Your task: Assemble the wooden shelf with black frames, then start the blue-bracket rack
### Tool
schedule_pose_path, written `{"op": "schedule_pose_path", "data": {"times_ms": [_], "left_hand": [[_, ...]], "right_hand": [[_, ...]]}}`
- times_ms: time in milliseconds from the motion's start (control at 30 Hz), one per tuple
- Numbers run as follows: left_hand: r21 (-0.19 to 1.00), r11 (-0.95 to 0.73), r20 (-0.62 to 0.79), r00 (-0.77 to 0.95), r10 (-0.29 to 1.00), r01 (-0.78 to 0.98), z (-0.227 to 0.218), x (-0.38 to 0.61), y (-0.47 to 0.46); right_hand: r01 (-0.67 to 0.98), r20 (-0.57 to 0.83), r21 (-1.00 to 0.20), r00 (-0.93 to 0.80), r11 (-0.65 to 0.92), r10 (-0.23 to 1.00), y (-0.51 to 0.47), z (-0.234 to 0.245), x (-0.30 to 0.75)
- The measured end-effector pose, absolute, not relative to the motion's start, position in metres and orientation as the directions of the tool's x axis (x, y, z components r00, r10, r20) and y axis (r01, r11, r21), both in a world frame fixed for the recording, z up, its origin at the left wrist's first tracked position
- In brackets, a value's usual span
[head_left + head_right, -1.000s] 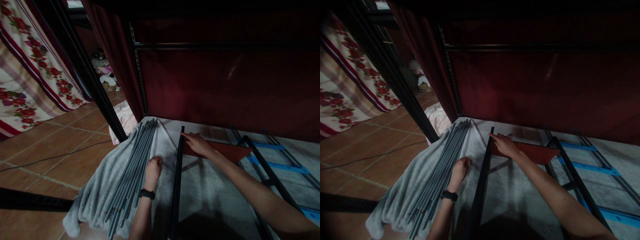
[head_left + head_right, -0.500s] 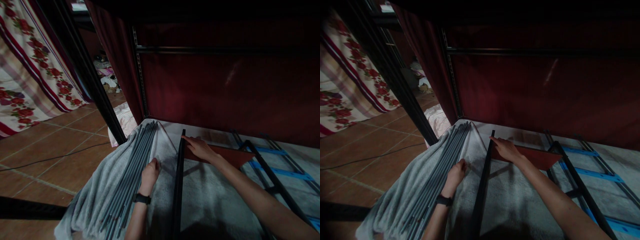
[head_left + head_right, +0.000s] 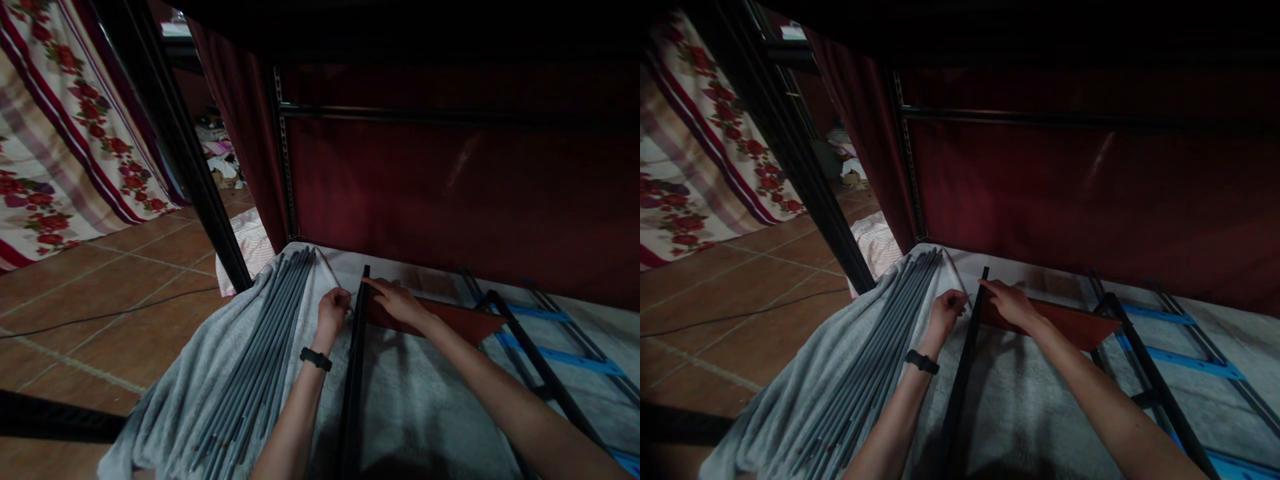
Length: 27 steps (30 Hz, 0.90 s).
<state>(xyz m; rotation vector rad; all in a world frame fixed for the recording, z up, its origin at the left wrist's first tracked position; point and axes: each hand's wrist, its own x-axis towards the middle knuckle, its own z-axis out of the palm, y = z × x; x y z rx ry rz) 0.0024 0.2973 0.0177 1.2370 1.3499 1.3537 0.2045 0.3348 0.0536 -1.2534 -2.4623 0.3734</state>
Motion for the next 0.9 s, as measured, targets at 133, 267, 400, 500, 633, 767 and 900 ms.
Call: {"op": "schedule_pose_path", "data": {"times_ms": [133, 267, 400, 500, 633, 767, 900], "left_hand": [[0.962, -0.120, 0.166, -0.175, 0.970, 0.245, 0.018, 0.007, 0.318], [0.929, -0.196, 0.246, -0.128, 0.961, 0.315, 0.015, 0.006, 0.325], [0.910, -0.238, 0.283, -0.091, 0.955, 0.339, 0.020, 0.006, 0.325], [0.866, -0.308, 0.352, -0.043, 0.935, 0.393, 0.029, 0.007, 0.323], [0.805, -0.356, 0.427, -0.046, 0.903, 0.474, 0.036, 0.005, 0.322], [0.818, -0.312, 0.398, -0.083, 0.914, 0.484, 0.033, 0.002, 0.321], [0.795, -0.357, 0.418, -0.018, 0.908, 0.490, 0.031, 0.003, 0.321]], "right_hand": [[0.738, 0.179, -0.378, -0.534, 0.559, 0.827, 0.334, 0.054, 0.204], [0.749, 0.175, -0.371, -0.524, 0.549, 0.833, 0.334, 0.056, 0.203], [0.760, 0.160, -0.361, -0.520, 0.540, 0.839, 0.335, 0.055, 0.203], [0.768, 0.138, -0.359, -0.518, 0.530, 0.844, 0.337, 0.055, 0.203], [0.773, 0.131, -0.355, -0.516, 0.526, 0.847, 0.336, 0.055, 0.202], [0.788, 0.129, -0.337, -0.504, 0.516, 0.854, 0.335, 0.057, 0.202], [0.778, 0.141, -0.346, -0.509, 0.524, 0.849, 0.335, 0.056, 0.203]]}}
